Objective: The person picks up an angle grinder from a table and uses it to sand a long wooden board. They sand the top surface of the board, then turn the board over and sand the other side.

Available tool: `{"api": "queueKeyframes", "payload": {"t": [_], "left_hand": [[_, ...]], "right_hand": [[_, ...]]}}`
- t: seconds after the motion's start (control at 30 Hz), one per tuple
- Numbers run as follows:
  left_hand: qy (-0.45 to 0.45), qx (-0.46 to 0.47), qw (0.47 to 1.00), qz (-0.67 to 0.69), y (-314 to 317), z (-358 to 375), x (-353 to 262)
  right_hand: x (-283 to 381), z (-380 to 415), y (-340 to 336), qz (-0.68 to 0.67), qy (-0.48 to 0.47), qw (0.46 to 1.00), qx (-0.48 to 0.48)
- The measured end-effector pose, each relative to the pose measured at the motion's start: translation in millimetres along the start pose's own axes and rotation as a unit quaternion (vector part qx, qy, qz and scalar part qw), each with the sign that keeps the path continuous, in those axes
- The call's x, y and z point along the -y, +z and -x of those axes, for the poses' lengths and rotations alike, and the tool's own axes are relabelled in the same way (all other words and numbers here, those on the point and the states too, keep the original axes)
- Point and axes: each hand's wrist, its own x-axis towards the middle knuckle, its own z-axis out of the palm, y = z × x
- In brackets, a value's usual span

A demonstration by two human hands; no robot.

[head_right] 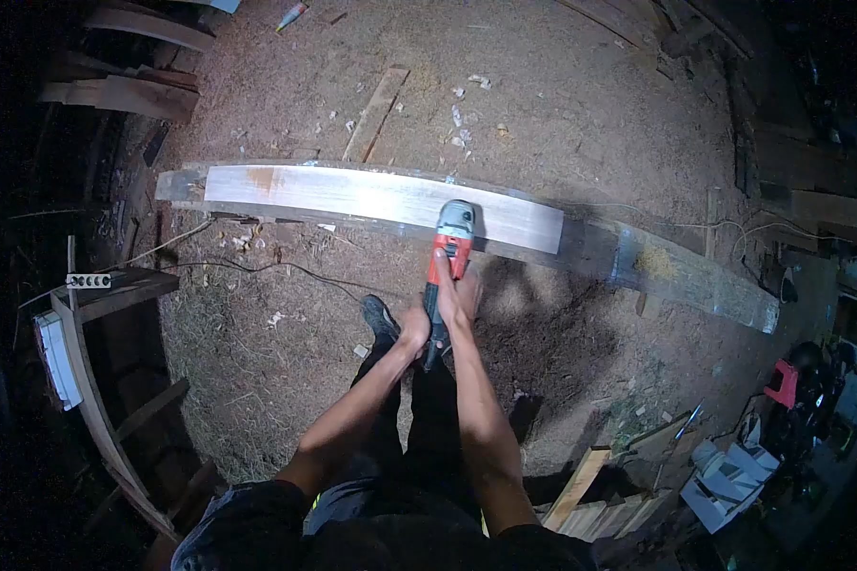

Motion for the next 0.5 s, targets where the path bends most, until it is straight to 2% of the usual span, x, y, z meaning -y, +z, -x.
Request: {"api": "queueKeyframes", "payload": {"t": [0.1,0.13,0.23,0.27,0.37,0.4,0.43,0.5], "left_hand": [[0.009,-0.004,0.999,-0.042,24,2,0],[0.042,-0.008,0.996,-0.078,29,0,3],[0.007,-0.028,0.998,-0.056,55,7,1],[0.018,-0.018,0.997,-0.075,56,-5,13],[-0.009,-0.041,0.994,-0.102,76,40,-29],[0.066,-0.074,0.982,-0.158,74,-15,31],[0.066,-0.074,0.982,-0.161,76,-12,28],[0.008,0.008,0.993,-0.121,81,-2,15]], "right_hand": [[-17,-9,-21,-0.002,-0.005,0.999,-0.041],[-24,-14,-25,-0.030,-0.010,0.998,-0.051],[-26,-14,-45,-0.062,-0.030,0.995,-0.076],[-23,-13,-53,-0.043,-0.010,0.996,-0.074],[-37,-22,-63,-0.073,-0.025,0.994,-0.083],[-38,-22,-66,-0.087,-0.020,0.992,-0.087],[-40,-23,-69,-0.089,-0.019,0.992,-0.088],[-42,-24,-78,-0.108,-0.003,0.990,-0.095]]}}
